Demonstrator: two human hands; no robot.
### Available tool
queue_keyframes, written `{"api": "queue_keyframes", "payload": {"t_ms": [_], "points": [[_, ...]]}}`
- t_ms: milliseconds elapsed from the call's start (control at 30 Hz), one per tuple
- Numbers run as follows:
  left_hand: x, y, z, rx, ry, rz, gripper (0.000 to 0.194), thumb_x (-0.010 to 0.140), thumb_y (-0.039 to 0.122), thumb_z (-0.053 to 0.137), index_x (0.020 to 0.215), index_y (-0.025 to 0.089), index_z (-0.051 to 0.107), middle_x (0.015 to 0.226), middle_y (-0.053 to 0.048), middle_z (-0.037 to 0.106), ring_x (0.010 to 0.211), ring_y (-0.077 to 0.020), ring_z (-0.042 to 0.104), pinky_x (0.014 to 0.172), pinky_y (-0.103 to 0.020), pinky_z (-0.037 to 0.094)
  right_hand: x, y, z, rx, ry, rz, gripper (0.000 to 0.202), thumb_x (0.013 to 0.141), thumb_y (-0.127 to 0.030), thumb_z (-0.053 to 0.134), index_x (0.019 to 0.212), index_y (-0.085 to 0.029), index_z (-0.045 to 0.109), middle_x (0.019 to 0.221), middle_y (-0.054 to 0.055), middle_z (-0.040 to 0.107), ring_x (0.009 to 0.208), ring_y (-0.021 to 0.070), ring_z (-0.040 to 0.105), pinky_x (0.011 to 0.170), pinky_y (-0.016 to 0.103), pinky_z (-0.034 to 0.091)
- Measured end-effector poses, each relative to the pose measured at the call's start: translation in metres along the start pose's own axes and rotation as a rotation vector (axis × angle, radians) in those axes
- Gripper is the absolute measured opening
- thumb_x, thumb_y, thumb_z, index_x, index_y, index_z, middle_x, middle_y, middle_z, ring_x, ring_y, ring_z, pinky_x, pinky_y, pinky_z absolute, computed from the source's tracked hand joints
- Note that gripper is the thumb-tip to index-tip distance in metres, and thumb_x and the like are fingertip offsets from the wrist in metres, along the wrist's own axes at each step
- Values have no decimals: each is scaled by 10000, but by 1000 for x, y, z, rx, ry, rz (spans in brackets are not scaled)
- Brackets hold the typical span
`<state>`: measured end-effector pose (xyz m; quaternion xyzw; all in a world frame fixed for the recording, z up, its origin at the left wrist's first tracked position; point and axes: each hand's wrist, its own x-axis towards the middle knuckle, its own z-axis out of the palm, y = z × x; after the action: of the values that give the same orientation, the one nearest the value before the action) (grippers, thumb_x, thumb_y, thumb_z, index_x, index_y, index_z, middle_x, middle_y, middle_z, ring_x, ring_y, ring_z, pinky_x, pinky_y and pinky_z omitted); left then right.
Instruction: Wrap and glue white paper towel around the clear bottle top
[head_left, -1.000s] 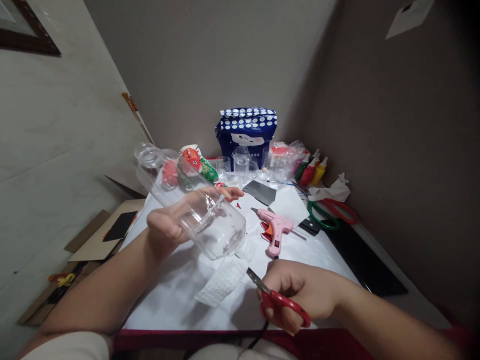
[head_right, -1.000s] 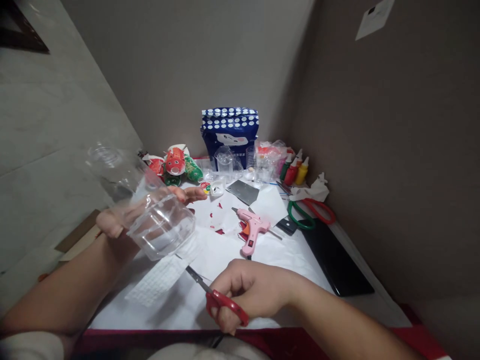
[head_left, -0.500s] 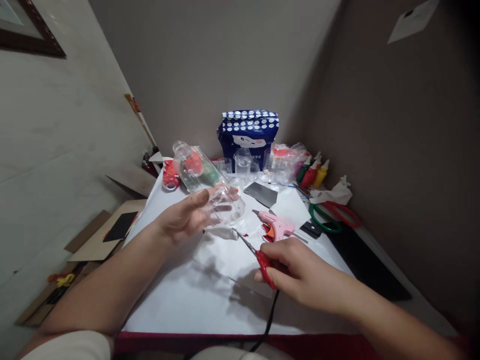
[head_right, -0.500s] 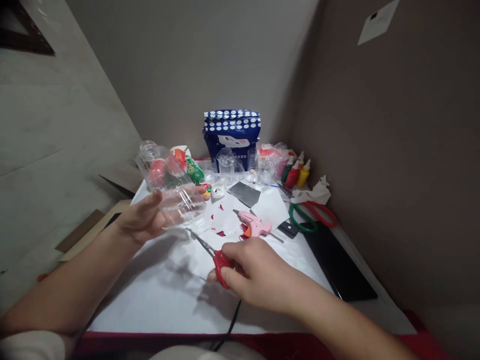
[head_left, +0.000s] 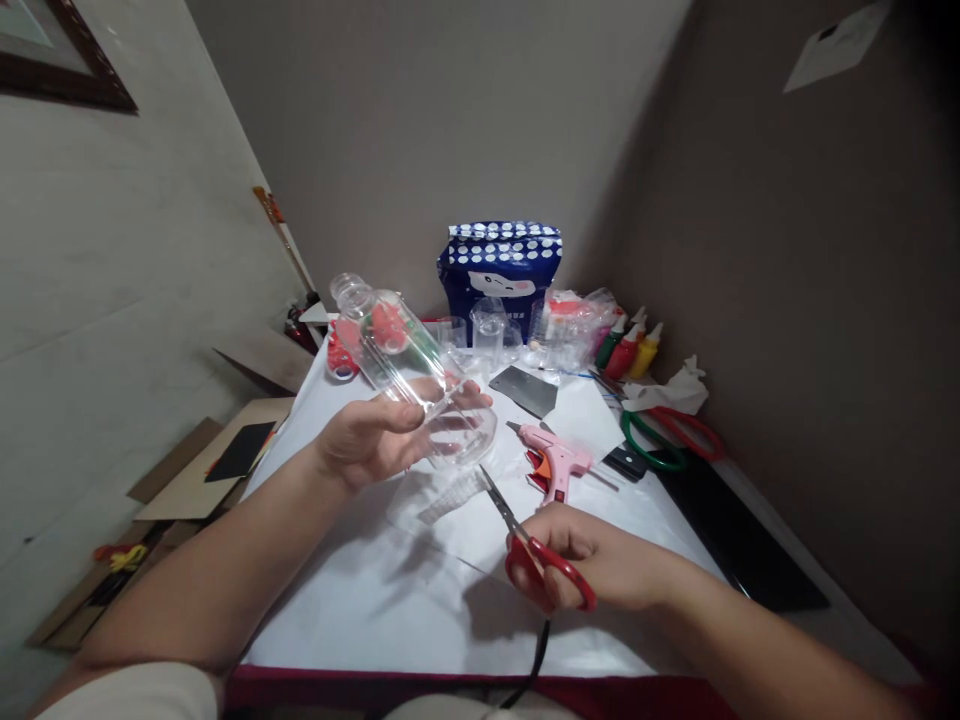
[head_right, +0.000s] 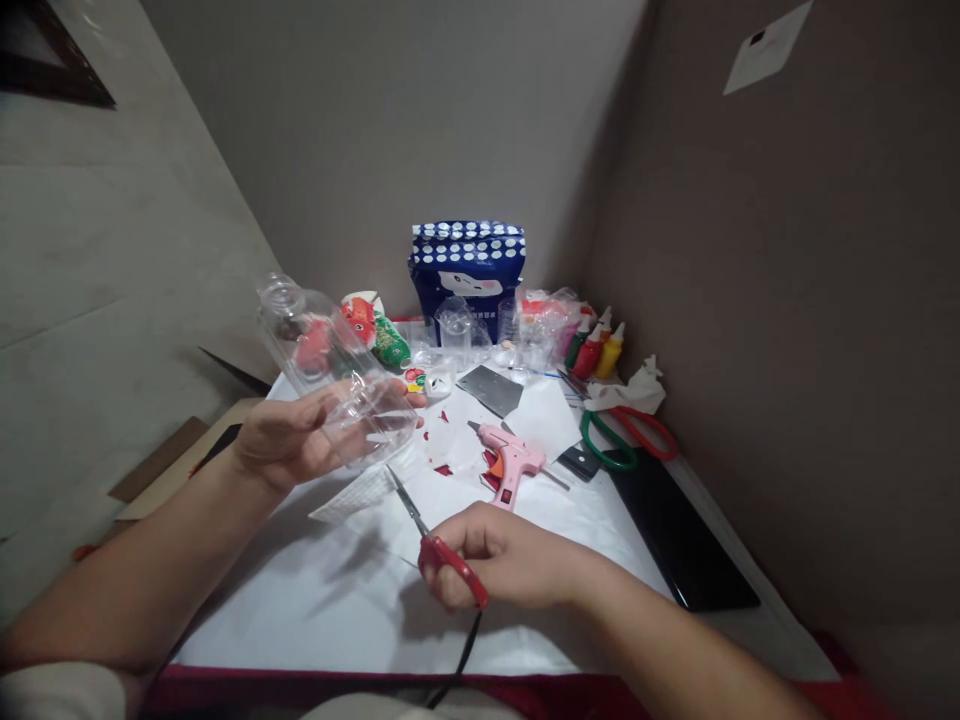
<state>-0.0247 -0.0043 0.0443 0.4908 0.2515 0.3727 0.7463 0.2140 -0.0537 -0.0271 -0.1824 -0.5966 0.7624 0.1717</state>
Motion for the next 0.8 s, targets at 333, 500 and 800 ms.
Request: {"api": "queue_keyframes", "payload": {"t_ms": [333, 500, 800], "points": [[0, -4, 7, -8, -9, 46, 484, 593, 318, 753, 1054, 173, 748, 1041, -97, 733, 1063, -324, 635, 904, -411, 513, 0, 15, -12, 44, -89, 31, 627, 603, -691, 766, 713, -104, 574, 577, -27, 531, 469, 42, 399, 440, 169, 296], [1, -9, 8, -13, -39, 42, 513, 594, 338, 745, 1076, 162, 734, 1076, -101, 726, 1059, -333, 636, 906, -407, 508, -1, 15, -10, 64, -84, 60, 578, 591, -618, 815, 713, -104, 579, 557, -42, 507, 452, 39, 390, 409, 159, 289], [2, -10, 14, -32, -62, 56, 535, 606, 359, 734, 1095, 144, 710, 1125, -111, 706, 1074, -328, 632, 898, -384, 516, 0, 16, 0, 97, -27, 36, 580, 568, -627, 820, 633, -127, 534, 490, -84, 439, 420, 16, 321, 401, 158, 244]]}}
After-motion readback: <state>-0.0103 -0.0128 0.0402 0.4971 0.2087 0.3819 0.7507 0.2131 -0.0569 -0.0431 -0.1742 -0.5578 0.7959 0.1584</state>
